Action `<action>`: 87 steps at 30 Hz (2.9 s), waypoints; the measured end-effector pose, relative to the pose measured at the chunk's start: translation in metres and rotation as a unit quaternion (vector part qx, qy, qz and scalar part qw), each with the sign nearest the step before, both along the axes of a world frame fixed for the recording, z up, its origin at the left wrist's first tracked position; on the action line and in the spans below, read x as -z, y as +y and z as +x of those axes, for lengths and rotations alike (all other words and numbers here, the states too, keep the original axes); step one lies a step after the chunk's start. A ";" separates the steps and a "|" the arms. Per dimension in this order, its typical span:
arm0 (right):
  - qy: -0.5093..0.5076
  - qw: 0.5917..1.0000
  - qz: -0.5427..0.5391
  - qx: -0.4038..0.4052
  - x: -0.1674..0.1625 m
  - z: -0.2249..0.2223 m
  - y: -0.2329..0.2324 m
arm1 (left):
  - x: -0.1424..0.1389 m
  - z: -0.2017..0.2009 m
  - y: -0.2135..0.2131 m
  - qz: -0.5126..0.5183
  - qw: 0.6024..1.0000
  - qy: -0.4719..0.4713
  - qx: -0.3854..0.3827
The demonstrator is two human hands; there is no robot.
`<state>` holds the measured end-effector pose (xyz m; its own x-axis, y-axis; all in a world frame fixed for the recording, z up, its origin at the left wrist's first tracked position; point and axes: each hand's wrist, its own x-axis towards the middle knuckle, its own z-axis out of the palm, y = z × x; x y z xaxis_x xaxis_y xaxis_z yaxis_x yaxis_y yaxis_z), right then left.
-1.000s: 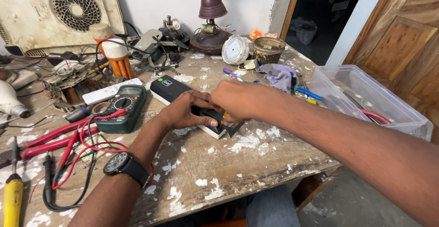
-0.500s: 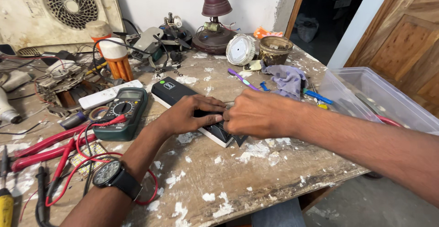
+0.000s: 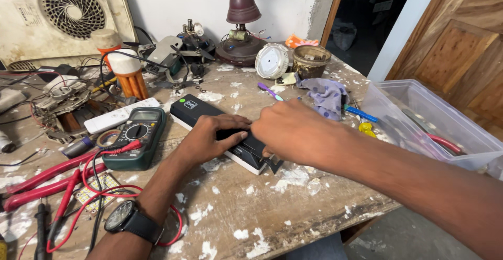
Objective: The person uses a screwdriver to unscrew and open the housing of an LED emergency light, then lifts out the LED panel and handles its wiring. They turn the light over, press on the LED panel, and later handle a round lamp fixture and a small LED circuit board on the workbench.
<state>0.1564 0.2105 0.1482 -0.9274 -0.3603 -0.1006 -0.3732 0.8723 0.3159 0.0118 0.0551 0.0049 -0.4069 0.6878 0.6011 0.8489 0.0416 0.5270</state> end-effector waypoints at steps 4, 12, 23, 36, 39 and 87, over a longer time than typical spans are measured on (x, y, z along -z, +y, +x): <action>0.010 0.996 -0.053 0.066 -0.017 -0.008 0.011 | 0.007 -0.006 -0.007 0.056 0.993 0.050 -0.088; 0.071 0.913 -0.402 -0.025 0.041 -0.058 0.033 | 0.024 -0.029 -0.020 0.027 0.927 0.037 -0.371; -0.012 0.938 -0.259 0.230 0.106 -0.050 0.027 | 0.021 -0.024 -0.024 0.005 0.916 -0.010 -0.401; -0.089 0.920 -0.353 0.146 0.054 -0.079 0.112 | 0.005 -0.017 -0.025 0.157 0.909 -0.031 -0.386; -0.094 0.920 -0.356 0.131 0.060 -0.079 0.123 | 0.003 -0.020 -0.025 0.206 0.903 -0.100 -0.364; -0.146 0.912 -0.382 -0.031 0.065 -0.073 0.123 | -0.035 0.028 -0.076 -0.122 0.978 -0.017 -0.167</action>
<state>0.0830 0.3336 0.0835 -0.8769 -0.4792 -0.0373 -0.3998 0.7703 -0.4968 0.0400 -0.0209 0.0402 -0.6498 0.6347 0.4182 0.7490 0.4410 0.4945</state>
